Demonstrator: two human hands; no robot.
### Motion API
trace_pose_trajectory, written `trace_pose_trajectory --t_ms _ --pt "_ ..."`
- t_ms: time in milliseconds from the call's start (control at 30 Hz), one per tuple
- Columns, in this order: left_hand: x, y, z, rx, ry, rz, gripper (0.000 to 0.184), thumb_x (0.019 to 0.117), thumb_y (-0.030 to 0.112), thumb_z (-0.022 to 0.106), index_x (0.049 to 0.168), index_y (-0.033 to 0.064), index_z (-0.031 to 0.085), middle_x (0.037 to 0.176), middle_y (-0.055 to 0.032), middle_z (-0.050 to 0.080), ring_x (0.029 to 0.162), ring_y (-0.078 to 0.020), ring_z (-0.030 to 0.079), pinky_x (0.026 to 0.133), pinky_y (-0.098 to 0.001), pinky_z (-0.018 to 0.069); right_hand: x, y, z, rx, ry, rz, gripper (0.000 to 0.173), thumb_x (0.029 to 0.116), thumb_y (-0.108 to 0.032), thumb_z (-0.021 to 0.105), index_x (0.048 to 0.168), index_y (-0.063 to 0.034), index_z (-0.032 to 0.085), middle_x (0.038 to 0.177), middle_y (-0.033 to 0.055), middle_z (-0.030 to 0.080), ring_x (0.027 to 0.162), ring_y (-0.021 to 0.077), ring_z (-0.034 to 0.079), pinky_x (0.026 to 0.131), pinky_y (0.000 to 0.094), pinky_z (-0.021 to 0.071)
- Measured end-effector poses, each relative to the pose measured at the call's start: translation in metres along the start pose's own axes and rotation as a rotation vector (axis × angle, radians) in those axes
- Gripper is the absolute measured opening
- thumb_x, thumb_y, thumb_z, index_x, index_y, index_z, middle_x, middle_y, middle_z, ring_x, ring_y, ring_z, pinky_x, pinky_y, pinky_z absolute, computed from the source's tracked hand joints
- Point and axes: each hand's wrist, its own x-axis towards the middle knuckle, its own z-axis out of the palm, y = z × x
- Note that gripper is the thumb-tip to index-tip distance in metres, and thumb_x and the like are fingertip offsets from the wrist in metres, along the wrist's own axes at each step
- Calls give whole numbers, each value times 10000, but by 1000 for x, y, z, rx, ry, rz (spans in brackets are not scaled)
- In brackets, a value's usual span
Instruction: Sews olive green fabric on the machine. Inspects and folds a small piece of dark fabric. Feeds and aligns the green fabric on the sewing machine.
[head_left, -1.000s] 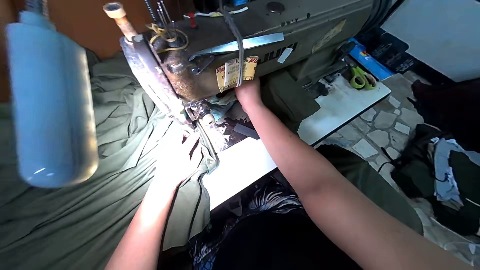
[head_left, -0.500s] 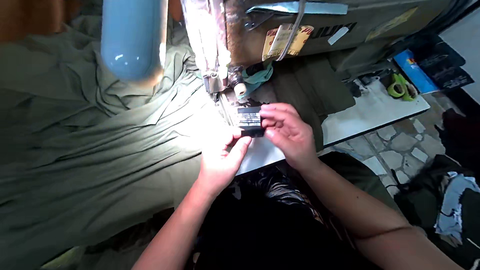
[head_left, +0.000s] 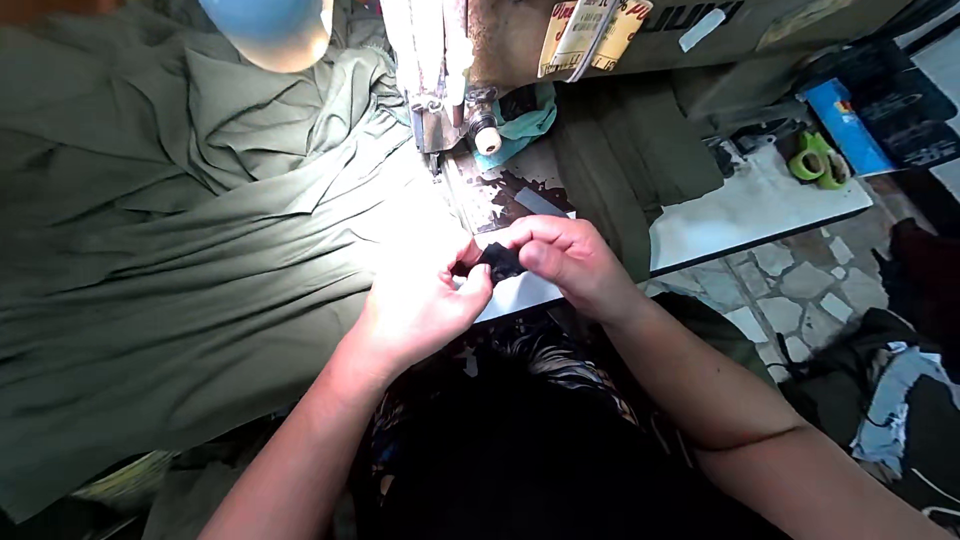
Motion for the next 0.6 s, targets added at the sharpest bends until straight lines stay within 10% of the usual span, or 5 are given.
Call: trace_pose_trajectory --t_ms 100,200,367,600 --pt "1 0 6 19 33 -31 101 878 127 580 810 94 646 695 59 584 613 44 536 556 -116 429 0 -2 7 -149 94 -23 88 959 -57 617 894 -18 663 830 -26 628 716 -44 579 650 109 503" --pt "-3 3 18 -383 116 -230 261 913 77 607 1170 36 635 909 50 670 726 34 623 652 -116 526 -2 -2 10 -179 208 -25 80 968 -28 592 904 -31 639 766 -35 594 634 -44 533 575 98 463" --pt "-11 2 37 -674 168 -412 137 995 55 562 912 100 661 757 50 704 669 -44 695 666 -211 606 -10 2 13 -129 270 18 74 982 -32 566 930 -44 618 785 -27 594 650 -22 566 606 128 512" --pt "-19 12 40 -532 215 -260 115 980 48 594 913 92 677 755 73 685 660 -13 665 656 -187 588 -25 -3 15 -111 325 -6 52 978 -25 581 971 -27 632 827 -15 622 679 -21 582 624 132 517"
